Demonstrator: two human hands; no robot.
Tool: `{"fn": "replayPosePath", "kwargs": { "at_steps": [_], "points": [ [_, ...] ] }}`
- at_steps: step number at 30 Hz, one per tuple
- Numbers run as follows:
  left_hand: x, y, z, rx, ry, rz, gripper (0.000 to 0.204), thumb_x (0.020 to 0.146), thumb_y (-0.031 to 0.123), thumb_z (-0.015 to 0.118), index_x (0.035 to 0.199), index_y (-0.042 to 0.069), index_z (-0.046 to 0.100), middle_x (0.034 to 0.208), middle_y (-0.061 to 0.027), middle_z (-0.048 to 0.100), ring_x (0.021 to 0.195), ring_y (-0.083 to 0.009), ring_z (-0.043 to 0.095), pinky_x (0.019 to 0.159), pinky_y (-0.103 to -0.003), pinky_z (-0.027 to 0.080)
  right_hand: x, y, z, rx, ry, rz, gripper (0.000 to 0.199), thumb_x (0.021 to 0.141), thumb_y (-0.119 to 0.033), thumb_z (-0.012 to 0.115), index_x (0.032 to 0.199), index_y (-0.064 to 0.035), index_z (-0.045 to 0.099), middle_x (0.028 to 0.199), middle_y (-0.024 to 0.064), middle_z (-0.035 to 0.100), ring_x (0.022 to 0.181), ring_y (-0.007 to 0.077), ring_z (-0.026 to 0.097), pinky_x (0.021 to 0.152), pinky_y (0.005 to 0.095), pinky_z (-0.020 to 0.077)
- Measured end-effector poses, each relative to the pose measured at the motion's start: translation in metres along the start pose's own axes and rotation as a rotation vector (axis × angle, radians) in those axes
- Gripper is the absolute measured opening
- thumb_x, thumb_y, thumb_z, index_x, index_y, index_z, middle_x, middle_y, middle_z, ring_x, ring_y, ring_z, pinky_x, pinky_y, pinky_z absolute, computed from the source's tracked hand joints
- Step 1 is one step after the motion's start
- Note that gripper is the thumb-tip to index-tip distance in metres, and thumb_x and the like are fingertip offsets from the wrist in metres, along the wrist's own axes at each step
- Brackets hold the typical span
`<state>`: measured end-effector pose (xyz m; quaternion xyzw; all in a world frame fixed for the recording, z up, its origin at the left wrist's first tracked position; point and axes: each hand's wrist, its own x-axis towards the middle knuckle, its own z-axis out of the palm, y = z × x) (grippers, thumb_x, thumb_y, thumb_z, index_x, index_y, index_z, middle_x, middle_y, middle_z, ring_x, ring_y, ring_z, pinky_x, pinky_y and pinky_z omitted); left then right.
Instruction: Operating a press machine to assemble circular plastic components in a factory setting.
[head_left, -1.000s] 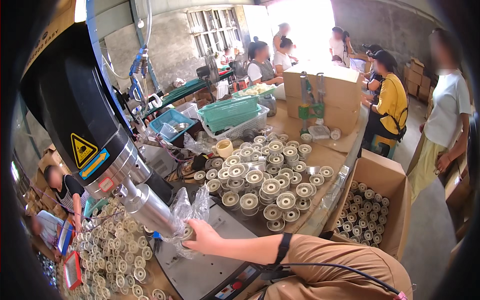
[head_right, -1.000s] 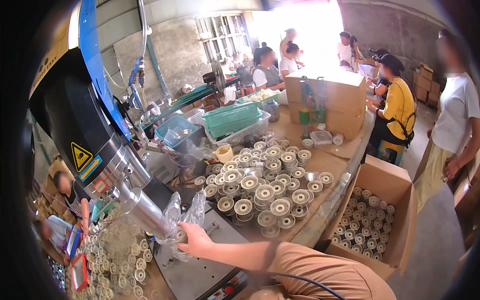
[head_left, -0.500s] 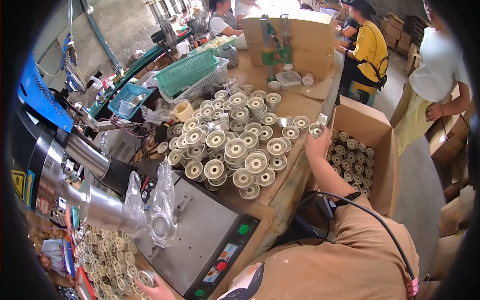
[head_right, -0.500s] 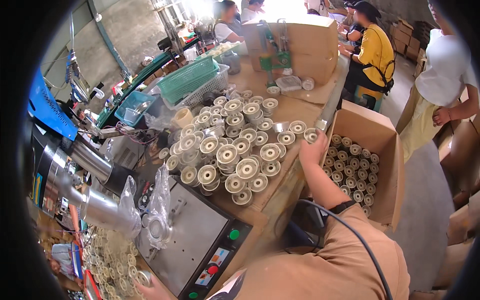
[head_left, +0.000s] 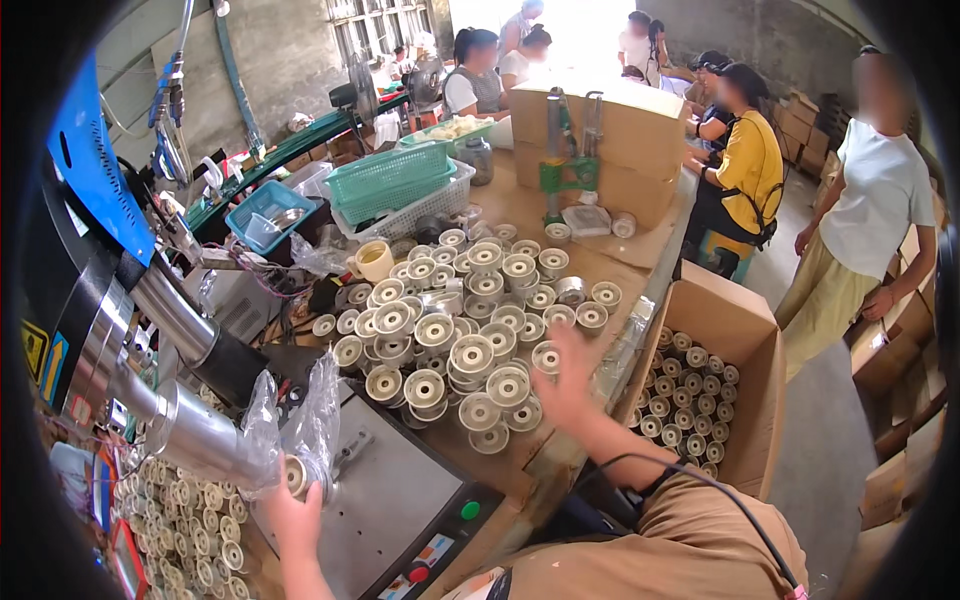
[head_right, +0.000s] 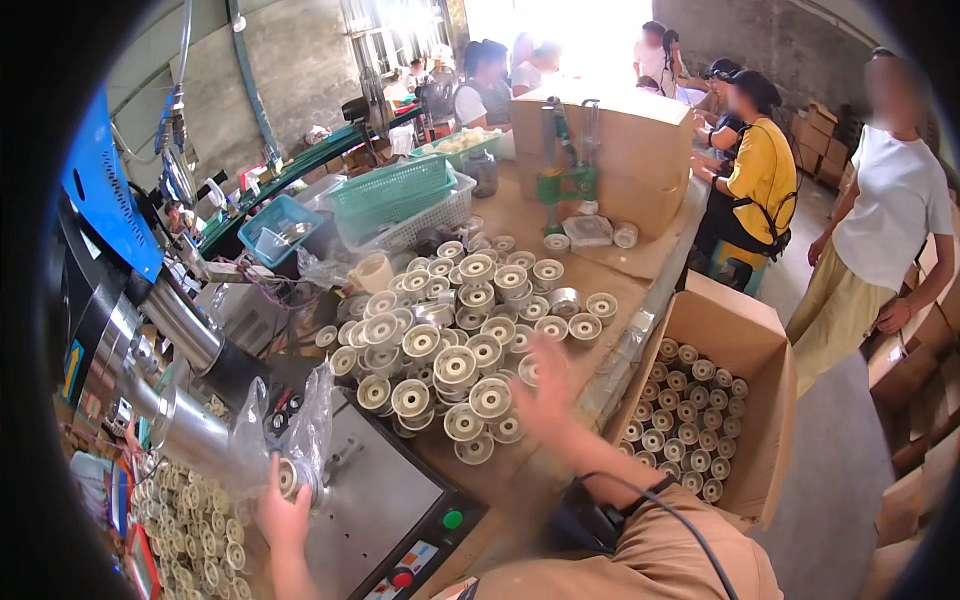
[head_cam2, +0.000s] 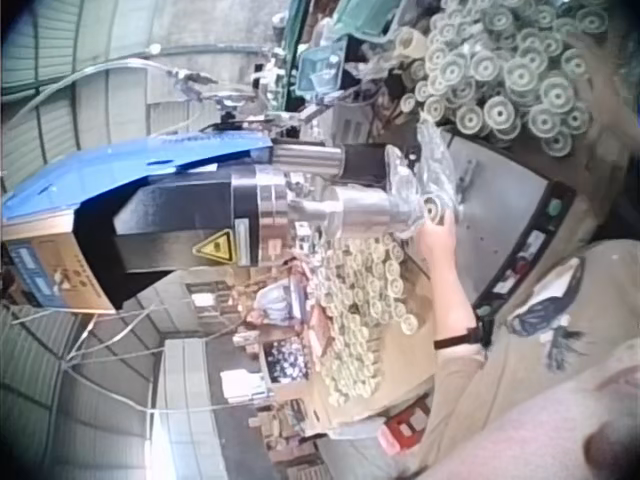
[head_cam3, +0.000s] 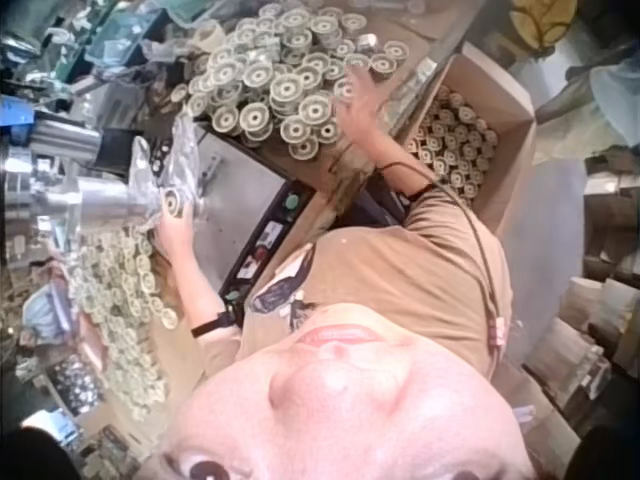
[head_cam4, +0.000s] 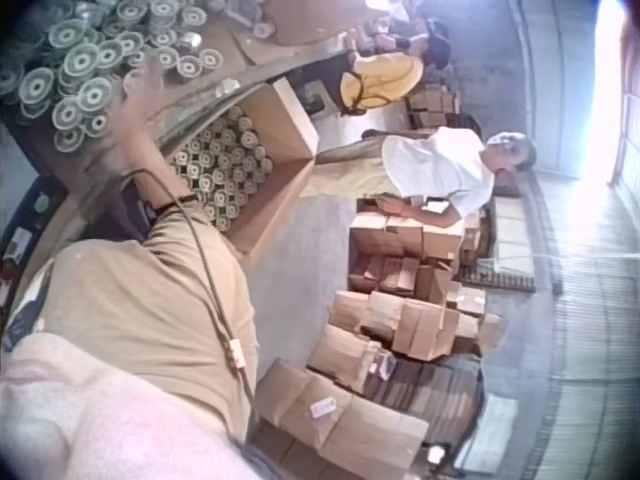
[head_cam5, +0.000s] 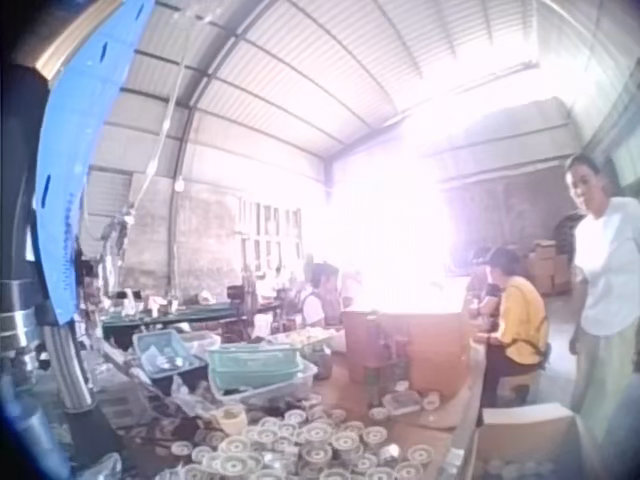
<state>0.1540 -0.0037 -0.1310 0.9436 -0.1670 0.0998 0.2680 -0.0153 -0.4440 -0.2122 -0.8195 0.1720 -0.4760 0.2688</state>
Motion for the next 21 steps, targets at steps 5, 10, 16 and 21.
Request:
{"fn": "replayPosePath", "kwargs": {
  "at_steps": [5, 10, 16, 21],
  "points": [
    [-0.004, 0.024, -0.017, 0.056, -0.157, -0.024, 0.084, 0.076, 0.023, 0.079, 0.15, 0.002, 0.046, 0.139, -0.0274, 0.057, 0.133, -0.043, 0.05, 0.114, -0.046, 0.039, -0.034, -0.114, 0.003, 0.422, -0.676, -0.578, 0.07, 0.083, -0.017, 0.076, 0.146, -0.0084, 0.048, 0.153, 0.0184, 0.046, 0.145, 0.0388, 0.04, 0.118, 0.0511, 0.0341],
    [-0.06, -0.001, -0.046, 0.028, -0.074, 0.158, 0.097, 0.072, 0.033, 0.086, 0.153, 0.005, 0.04, 0.16, -0.0268, 0.031, 0.145, -0.0442, 0.035, 0.118, -0.05, 0.034, -0.044, -0.133, 0.017, 0.293, -1.051, -0.755, 0.083, 0.077, -0.014, 0.077, 0.152, -0.0132, 0.042, 0.161, 0.0155, 0.034, 0.151, 0.0363, 0.029, 0.12, 0.053, 0.0326],
    [-0.173, -0.013, -0.077, 0.36, -0.507, 0.084, 0.097, 0.073, 0.026, 0.088, 0.156, 0.013, 0.039, 0.164, -0.0227, 0.027, 0.151, -0.0428, 0.024, 0.122, -0.051, 0.027, -0.042, -0.126, 0.029, 0.147, -1.133, -0.855, 0.089, 0.076, -0.019, 0.079, 0.155, -0.0173, 0.039, 0.166, 0.0097, 0.027, 0.155, 0.0329, 0.023, 0.124, 0.0516, 0.0264],
    [-0.196, -0.057, -0.065, 0.0, -0.313, 0.037, 0.094, 0.078, 0.025, 0.085, 0.156, 0.008, 0.037, 0.164, -0.0228, 0.03, 0.151, -0.0425, 0.026, 0.124, -0.049, 0.025, -0.038, -0.14, 0.017, 0.114, -1.215, -0.766, 0.087, 0.077, -0.023, 0.078, 0.155, -0.0177, 0.04, 0.166, 0.0085, 0.028, 0.156, 0.0327, 0.021, 0.123, 0.0572, 0.0261]
  ]
}}
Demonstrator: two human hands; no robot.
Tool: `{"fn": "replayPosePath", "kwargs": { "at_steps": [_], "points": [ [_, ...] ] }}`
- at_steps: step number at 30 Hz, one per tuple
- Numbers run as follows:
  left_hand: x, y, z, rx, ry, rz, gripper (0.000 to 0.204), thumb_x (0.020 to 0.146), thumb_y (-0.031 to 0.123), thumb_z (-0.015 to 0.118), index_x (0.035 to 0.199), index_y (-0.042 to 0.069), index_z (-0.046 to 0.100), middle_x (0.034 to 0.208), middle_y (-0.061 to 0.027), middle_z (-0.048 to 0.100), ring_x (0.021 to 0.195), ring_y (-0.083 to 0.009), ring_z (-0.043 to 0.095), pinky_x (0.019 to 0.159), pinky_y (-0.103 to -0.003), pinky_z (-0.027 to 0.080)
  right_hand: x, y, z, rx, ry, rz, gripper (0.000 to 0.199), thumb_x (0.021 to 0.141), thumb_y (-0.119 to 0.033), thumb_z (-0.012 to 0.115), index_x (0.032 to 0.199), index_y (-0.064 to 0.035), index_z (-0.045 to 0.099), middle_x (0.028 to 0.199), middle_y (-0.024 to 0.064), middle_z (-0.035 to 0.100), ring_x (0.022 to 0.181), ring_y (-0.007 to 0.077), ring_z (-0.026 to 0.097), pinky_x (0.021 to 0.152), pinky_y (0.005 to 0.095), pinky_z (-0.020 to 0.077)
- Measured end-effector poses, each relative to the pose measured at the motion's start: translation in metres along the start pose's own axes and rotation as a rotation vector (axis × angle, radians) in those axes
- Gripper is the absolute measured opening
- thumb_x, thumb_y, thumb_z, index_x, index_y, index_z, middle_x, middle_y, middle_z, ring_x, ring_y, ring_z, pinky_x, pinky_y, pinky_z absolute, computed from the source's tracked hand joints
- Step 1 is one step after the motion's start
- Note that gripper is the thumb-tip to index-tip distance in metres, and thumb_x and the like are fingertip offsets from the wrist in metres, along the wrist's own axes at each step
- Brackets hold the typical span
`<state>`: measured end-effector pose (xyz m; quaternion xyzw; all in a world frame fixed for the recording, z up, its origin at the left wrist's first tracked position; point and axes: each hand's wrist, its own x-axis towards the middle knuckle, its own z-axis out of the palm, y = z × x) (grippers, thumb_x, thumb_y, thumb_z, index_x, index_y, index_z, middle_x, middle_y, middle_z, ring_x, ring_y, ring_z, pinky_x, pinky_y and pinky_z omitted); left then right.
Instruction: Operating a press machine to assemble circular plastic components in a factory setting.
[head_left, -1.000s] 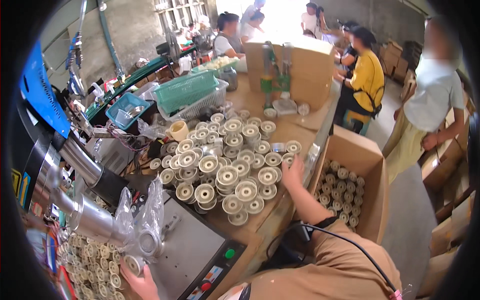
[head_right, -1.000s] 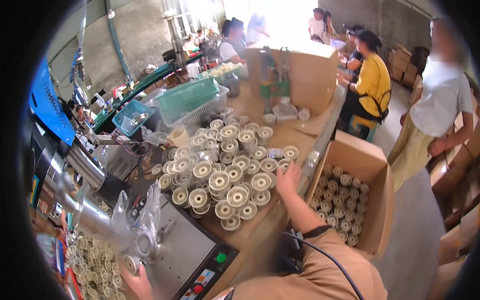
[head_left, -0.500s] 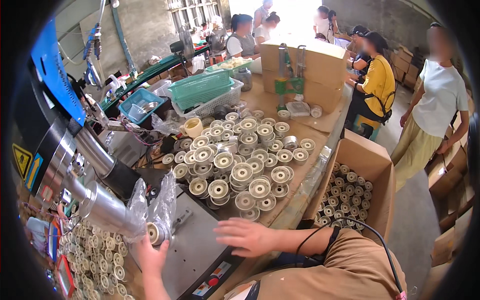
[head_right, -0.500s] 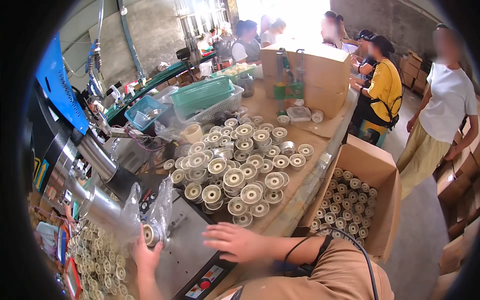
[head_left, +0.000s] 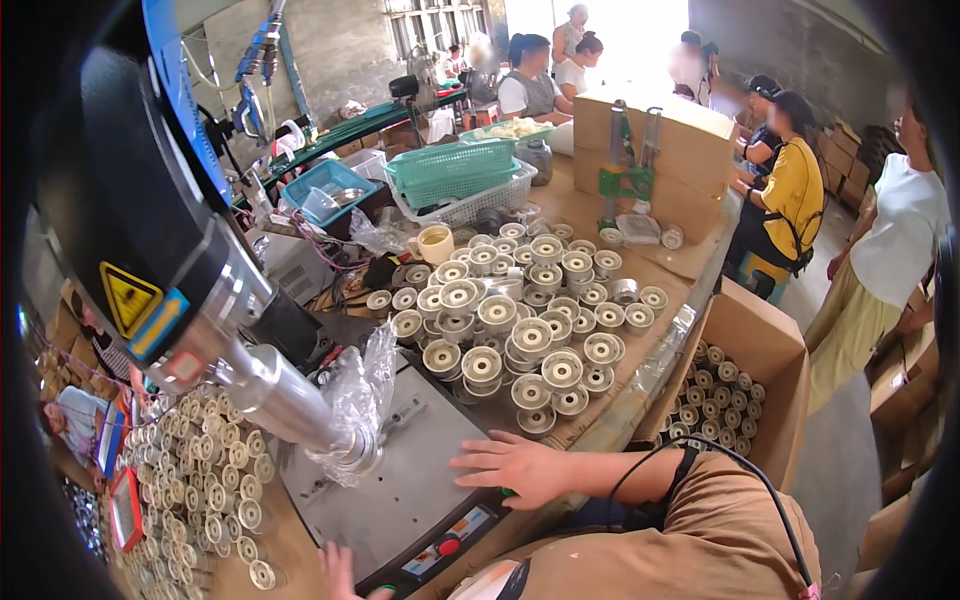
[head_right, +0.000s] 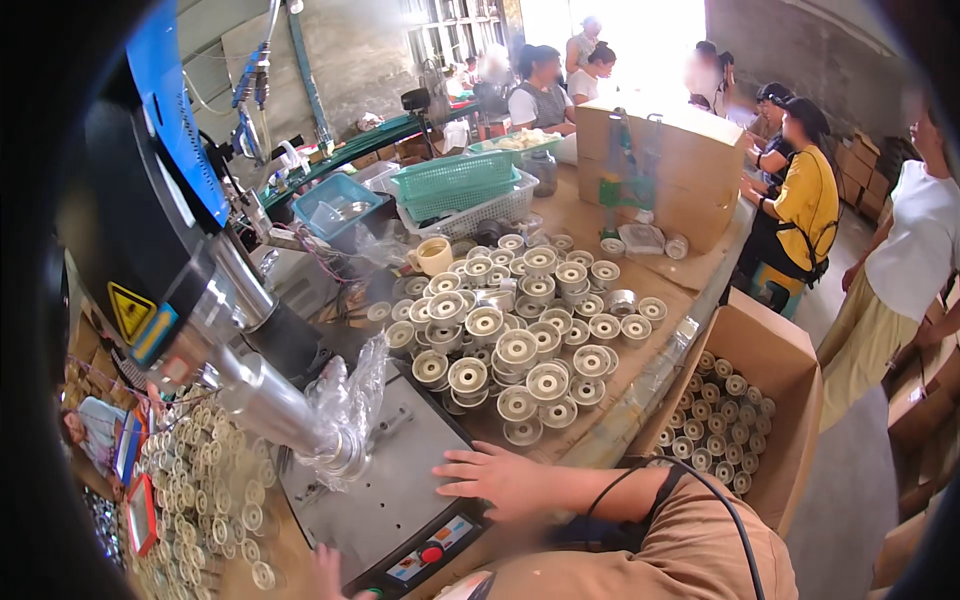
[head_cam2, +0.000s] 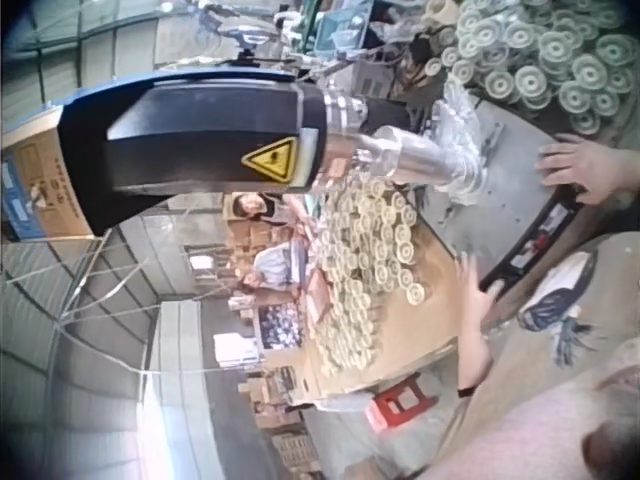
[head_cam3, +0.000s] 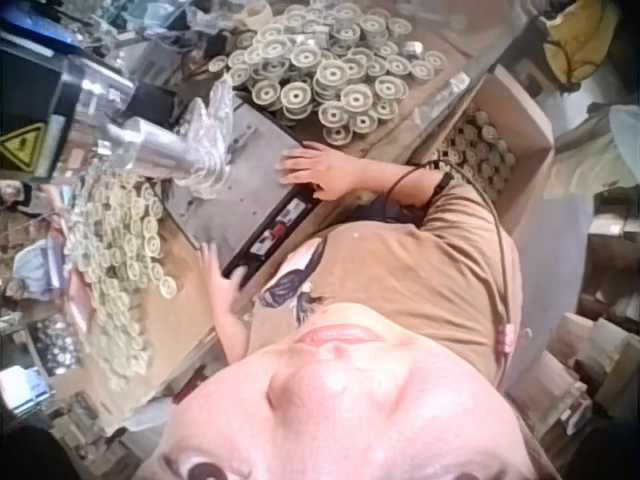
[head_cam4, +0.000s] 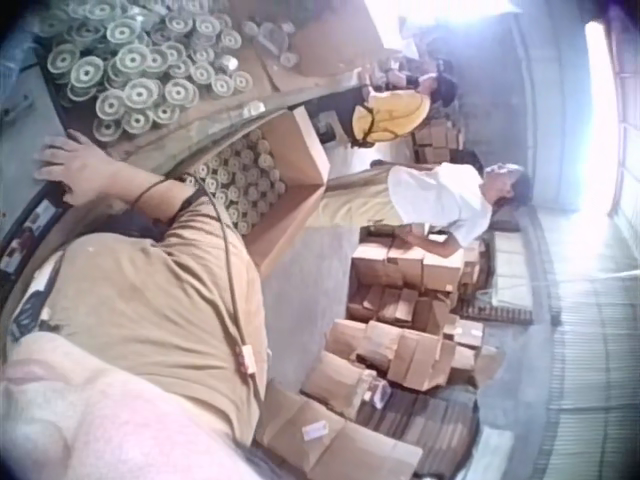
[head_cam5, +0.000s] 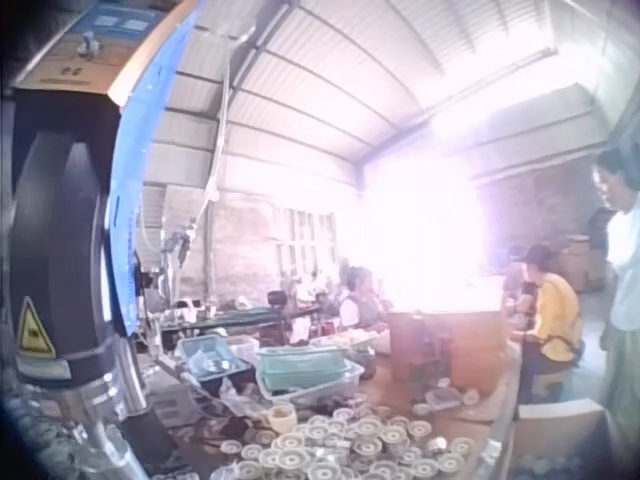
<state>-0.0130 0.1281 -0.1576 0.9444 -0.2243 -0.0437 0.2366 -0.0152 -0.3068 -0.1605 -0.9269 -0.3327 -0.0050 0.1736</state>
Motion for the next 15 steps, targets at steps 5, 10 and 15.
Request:
{"fn": "replayPosePath", "kwargs": {
  "at_steps": [5, 10, 15],
  "points": [
    [-0.005, -0.174, -0.001, 0.915, 0.398, -0.518, 0.065, 0.101, 0.045, 0.058, 0.146, -0.001, 0.048, 0.158, -0.0235, 0.039, 0.141, -0.0429, 0.041, 0.114, -0.052, 0.037, 0.003, -0.014, 0.012, 0.029, 0.103, 0.081, 0.078, 0.083, -0.025, 0.075, 0.153, -0.0141, 0.041, 0.163, 0.0098, 0.033, 0.152, 0.0341, 0.028, 0.121, 0.0583, 0.0291],
    [0.002, -0.208, -0.013, 0.886, 0.134, -0.629, 0.072, 0.102, 0.058, 0.046, 0.151, 0.004, 0.046, 0.159, -0.022, 0.037, 0.141, -0.0419, 0.04, 0.112, -0.055, 0.038, 0.046, -0.007, 0.031, 0.21, 0.318, 0.18, 0.076, 0.084, -0.024, 0.075, 0.151, -0.0083, 0.042, 0.151, 0.019, 0.046, 0.144, 0.039, 0.04, 0.118, 0.0519, 0.0345],
    [-0.025, -0.211, 0.001, 0.582, 0.359, -0.712, 0.073, 0.086, 0.032, 0.07, 0.15, 0.005, 0.046, 0.152, -0.0235, 0.043, 0.138, -0.0434, 0.043, 0.113, -0.05, 0.038, 0.154, -0.021, 0.026, 0.418, 0.519, 0.258, 0.081, 0.085, -0.023, 0.076, 0.153, -0.0049, 0.037, 0.142, 0.0262, 0.052, 0.136, 0.0422, 0.047, 0.116, 0.0461, 0.0373]
  ]
}}
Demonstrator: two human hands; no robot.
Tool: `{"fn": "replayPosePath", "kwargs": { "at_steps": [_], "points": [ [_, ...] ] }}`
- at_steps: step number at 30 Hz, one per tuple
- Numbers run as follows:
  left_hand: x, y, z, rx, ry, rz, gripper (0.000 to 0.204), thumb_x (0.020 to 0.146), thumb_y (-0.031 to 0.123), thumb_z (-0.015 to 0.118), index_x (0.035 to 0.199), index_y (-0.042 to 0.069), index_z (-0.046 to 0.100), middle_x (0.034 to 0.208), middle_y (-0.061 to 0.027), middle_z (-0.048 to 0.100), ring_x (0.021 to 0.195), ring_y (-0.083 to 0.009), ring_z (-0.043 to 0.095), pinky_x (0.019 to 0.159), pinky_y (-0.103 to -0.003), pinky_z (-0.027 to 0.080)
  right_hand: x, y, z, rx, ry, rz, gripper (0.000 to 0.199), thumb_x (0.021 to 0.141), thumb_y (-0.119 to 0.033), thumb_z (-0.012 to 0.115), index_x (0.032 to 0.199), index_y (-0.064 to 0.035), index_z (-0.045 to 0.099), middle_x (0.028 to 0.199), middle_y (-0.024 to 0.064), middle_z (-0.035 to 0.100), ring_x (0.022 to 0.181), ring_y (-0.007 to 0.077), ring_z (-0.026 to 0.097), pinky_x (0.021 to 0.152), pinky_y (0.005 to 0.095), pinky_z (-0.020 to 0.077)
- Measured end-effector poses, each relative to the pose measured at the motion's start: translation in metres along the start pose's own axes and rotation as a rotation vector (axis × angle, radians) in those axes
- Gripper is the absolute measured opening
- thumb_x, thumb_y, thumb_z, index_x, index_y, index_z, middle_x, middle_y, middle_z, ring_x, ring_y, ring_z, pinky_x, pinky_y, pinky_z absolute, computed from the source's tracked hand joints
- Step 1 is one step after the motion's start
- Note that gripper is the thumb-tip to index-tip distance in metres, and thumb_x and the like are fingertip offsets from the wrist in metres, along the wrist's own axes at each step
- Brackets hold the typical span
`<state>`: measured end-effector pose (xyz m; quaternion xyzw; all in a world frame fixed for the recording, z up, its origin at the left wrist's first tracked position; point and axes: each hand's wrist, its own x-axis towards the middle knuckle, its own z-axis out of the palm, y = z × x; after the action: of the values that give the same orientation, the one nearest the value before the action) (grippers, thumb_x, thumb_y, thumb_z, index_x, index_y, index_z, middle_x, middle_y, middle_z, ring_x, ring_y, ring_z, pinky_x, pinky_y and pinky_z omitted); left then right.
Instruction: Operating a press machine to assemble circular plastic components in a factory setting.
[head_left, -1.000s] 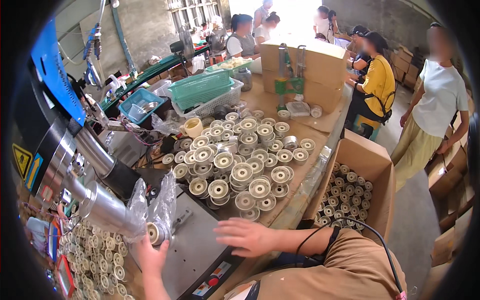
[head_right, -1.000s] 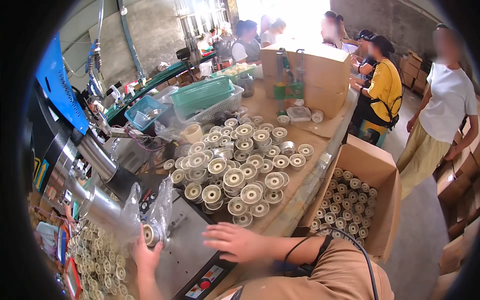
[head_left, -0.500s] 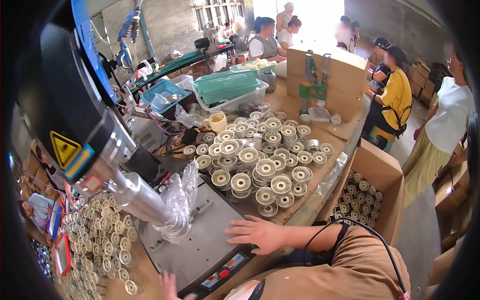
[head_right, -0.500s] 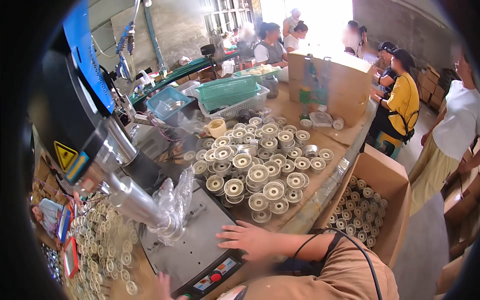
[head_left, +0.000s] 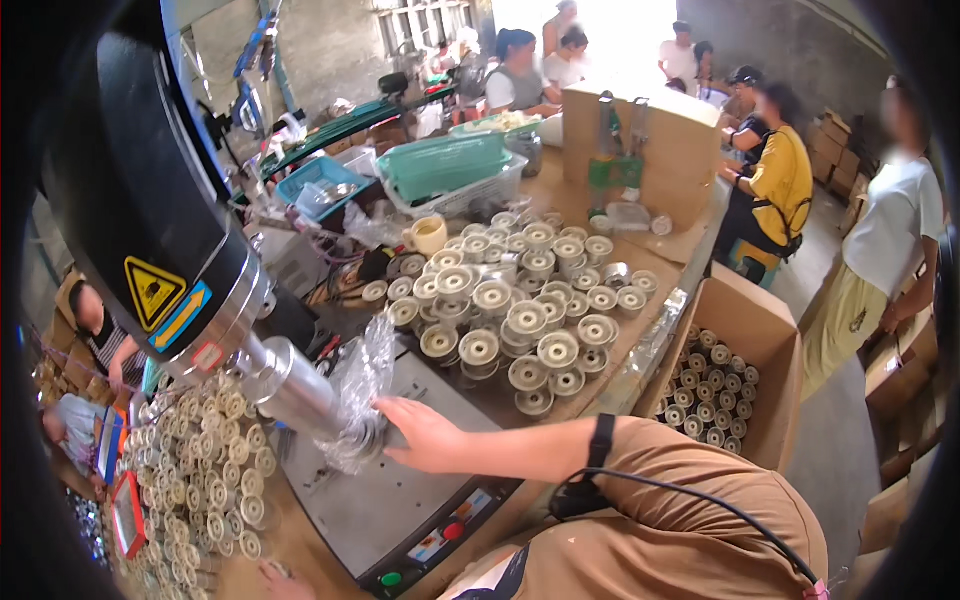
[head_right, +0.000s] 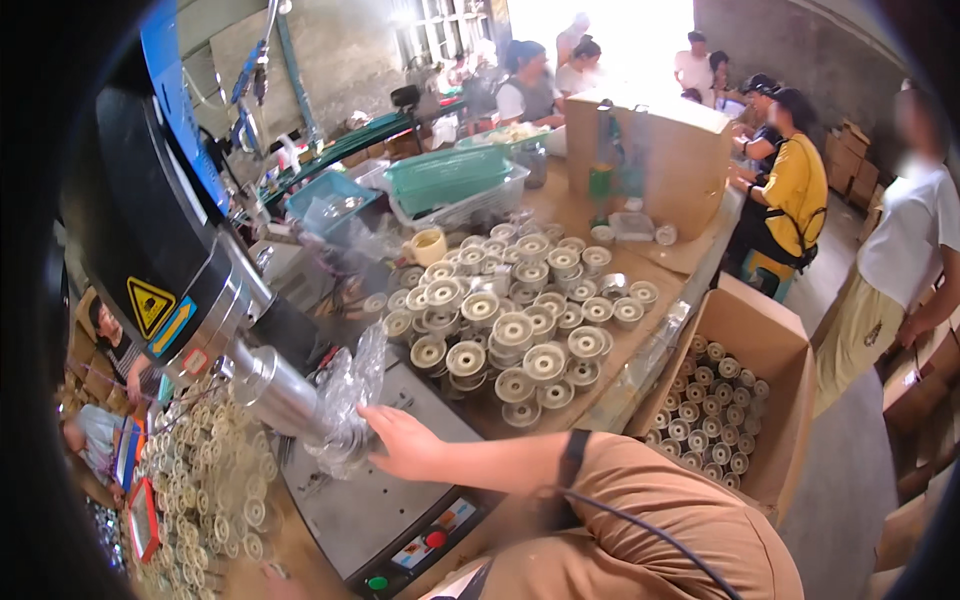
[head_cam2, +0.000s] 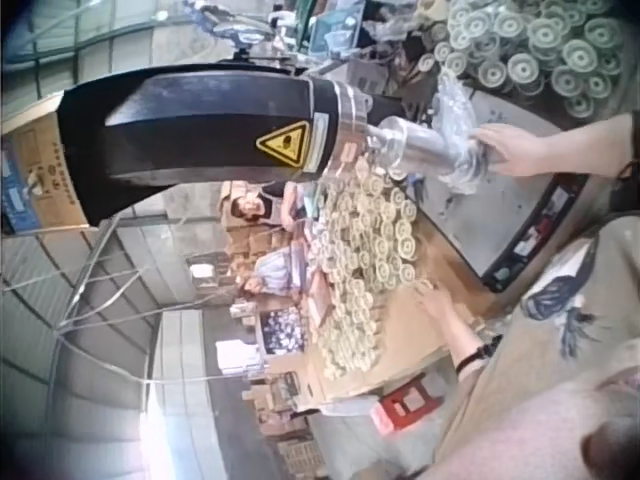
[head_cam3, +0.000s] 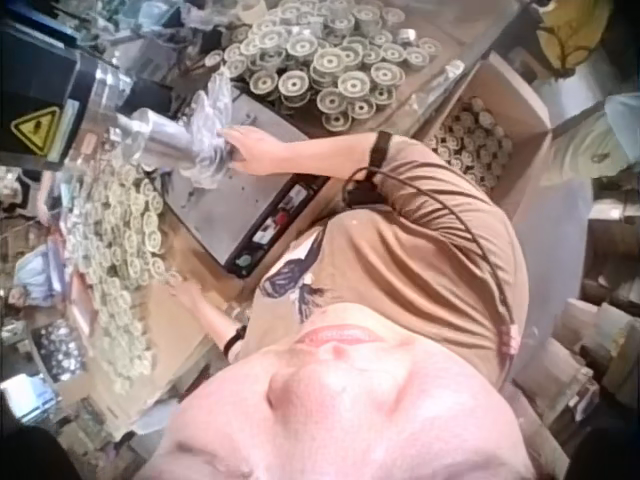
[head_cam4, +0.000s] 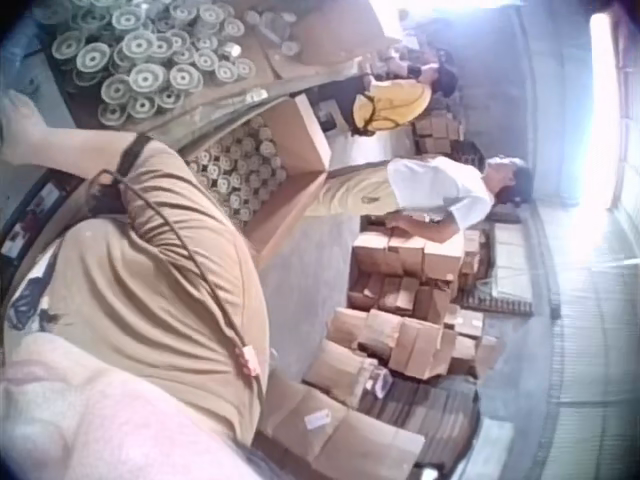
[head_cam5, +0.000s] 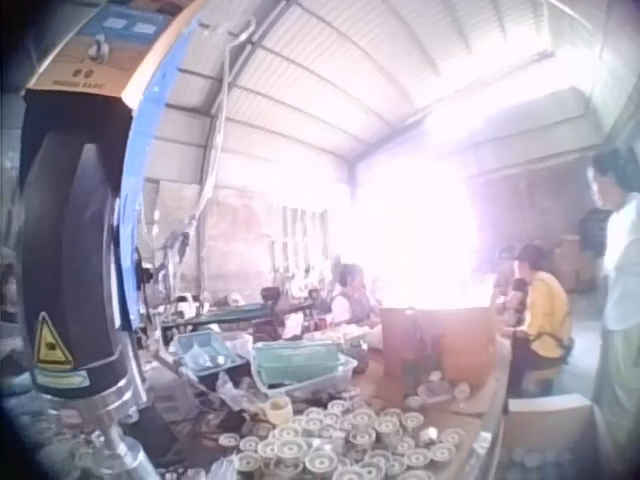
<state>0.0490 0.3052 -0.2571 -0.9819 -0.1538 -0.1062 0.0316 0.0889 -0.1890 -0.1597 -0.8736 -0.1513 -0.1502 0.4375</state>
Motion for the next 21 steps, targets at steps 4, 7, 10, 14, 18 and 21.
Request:
{"fn": "replayPosePath", "kwargs": {
  "at_steps": [4, 7, 10, 14, 18, 21],
  "points": [
    [-0.015, 0.043, -0.027, -0.364, -0.035, -0.002, 0.079, 0.083, 0.017, 0.079, 0.151, 0.003, 0.043, 0.15, -0.0255, 0.047, 0.137, -0.0426, 0.047, 0.114, -0.048, 0.039, 0.034, -0.008, 0.019, 0.114, 0.089, 0.172, 0.087, 0.076, -0.022, 0.082, 0.148, 0.0038, 0.039, 0.135, 0.03, 0.055, 0.129, 0.0427, 0.052, 0.112, 0.0458, 0.041],
    [-0.016, 0.108, -0.079, -0.692, 0.118, 0.12, 0.069, 0.084, 0.012, 0.076, 0.146, 0.001, 0.048, 0.138, -0.0243, 0.057, 0.128, -0.0419, 0.054, 0.11, -0.046, 0.042, 0.047, -0.023, 0.019, 0.181, 0.08, 0.241, 0.089, 0.074, -0.022, 0.084, 0.147, 0.0042, 0.04, 0.136, 0.0282, 0.055, 0.129, 0.0417, 0.051, 0.112, 0.046, 0.0402],
    [-0.007, 0.204, -0.132, -0.724, 0.19, 0.472, 0.07, 0.079, 0.013, 0.079, 0.143, 0.004, 0.053, 0.14, -0.0218, 0.055, 0.131, -0.0395, 0.052, 0.11, -0.045, 0.043, 0.035, -0.031, 0.022, 0.224, 0.347, 0.193, 0.077, 0.073, -0.023, 0.084, 0.141, -0.0038, 0.051, 0.133, 0.0227, 0.057, 0.128, 0.0399, 0.05, 0.111, 0.0469, 0.0389],
    [0.008, 0.28, -0.144, -0.753, 0.162, 0.684, 0.065, 0.081, 0.017, 0.079, 0.14, 0.005, 0.056, 0.142, -0.0212, 0.054, 0.13, -0.0397, 0.052, 0.109, -0.046, 0.044, -0.006, -0.015, -0.024, -0.095, 0.316, 0.074, 0.061, 0.075, -0.023, 0.086, 0.128, -0.0067, 0.061, 0.133, 0.0213, 0.056, 0.127, 0.0383, 0.051, 0.11, 0.0468, 0.0404],
    [0.021, 0.319, -0.156, -0.559, -0.053, 0.732, 0.066, 0.089, 0.028, 0.07, 0.149, 0.011, 0.051, 0.127, -0.0226, 0.064, 0.119, -0.0405, 0.059, 0.099, -0.045, 0.049, -0.032, 0.051, -0.091, -0.357, 0.487, 0.142, 0.049, 0.077, -0.027, 0.083, 0.12, -0.008, 0.066, 0.129, 0.0192, 0.06, 0.123, 0.0398, 0.053, 0.107, 0.049, 0.0414],
    [0.021, 0.333, -0.148, -0.54, -0.076, 0.698, 0.064, 0.089, 0.028, 0.069, 0.15, 0.018, 0.052, 0.104, -0.0187, 0.072, 0.095, -0.0389, 0.068, 0.084, -0.046, 0.054, -0.03, 0.08, -0.117, -0.47, 0.514, 0.081, 0.05, 0.079, -0.024, 0.081, 0.123, -0.0067, 0.065, 0.136, 0.0178, 0.059, 0.127, 0.0388, 0.053, 0.108, 0.049, 0.0425]
  ]
}}
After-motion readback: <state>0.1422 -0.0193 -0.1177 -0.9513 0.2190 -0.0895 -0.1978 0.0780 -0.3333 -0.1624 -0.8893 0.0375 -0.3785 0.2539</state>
